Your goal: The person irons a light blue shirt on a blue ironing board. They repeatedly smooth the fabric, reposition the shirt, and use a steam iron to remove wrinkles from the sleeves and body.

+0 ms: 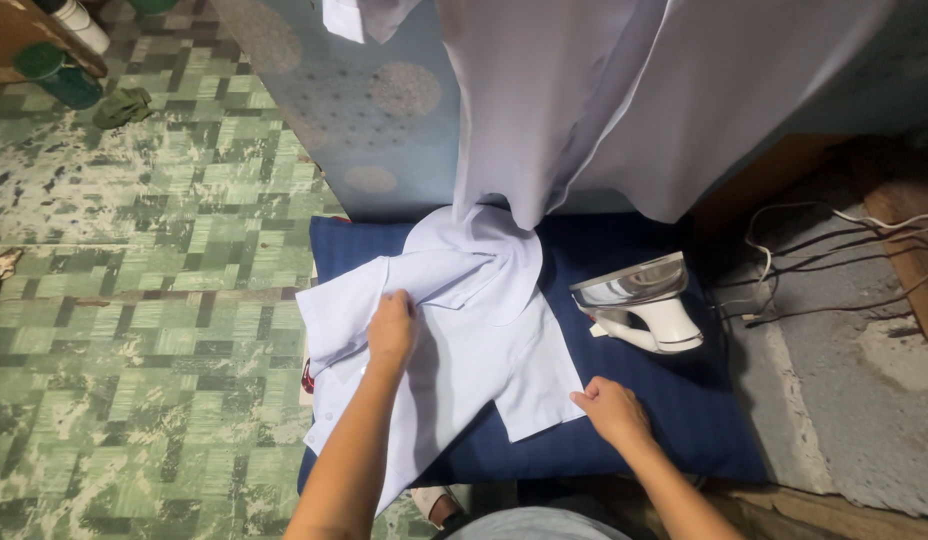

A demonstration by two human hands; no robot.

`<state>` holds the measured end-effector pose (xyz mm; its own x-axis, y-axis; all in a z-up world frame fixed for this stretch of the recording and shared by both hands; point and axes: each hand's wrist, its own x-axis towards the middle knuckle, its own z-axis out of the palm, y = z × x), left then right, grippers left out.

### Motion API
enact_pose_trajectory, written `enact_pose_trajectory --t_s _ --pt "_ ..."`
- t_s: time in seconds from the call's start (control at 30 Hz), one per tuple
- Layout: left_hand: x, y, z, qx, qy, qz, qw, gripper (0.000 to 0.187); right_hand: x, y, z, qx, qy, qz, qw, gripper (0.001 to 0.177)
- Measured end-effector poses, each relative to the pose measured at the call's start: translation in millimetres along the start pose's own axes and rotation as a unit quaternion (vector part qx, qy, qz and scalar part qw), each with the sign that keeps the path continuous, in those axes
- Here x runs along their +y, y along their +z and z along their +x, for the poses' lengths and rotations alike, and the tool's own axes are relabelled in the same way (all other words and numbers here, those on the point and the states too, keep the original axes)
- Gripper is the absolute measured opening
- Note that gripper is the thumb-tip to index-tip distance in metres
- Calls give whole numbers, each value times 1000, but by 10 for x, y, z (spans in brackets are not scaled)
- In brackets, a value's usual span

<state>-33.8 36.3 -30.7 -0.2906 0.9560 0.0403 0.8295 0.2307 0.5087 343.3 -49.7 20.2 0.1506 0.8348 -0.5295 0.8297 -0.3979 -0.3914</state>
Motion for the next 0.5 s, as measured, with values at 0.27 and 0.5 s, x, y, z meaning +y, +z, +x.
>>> enact_pose_trajectory --t_s 0.27,0.5 --pt "24 -142 49 -133 -25 54 989 23 -71 -46 -72 2 4 -16 1000 38" --pt "235 -330 137 25 16 -11 999 19 -73 -18 -101 19 -19 -21 999 38"
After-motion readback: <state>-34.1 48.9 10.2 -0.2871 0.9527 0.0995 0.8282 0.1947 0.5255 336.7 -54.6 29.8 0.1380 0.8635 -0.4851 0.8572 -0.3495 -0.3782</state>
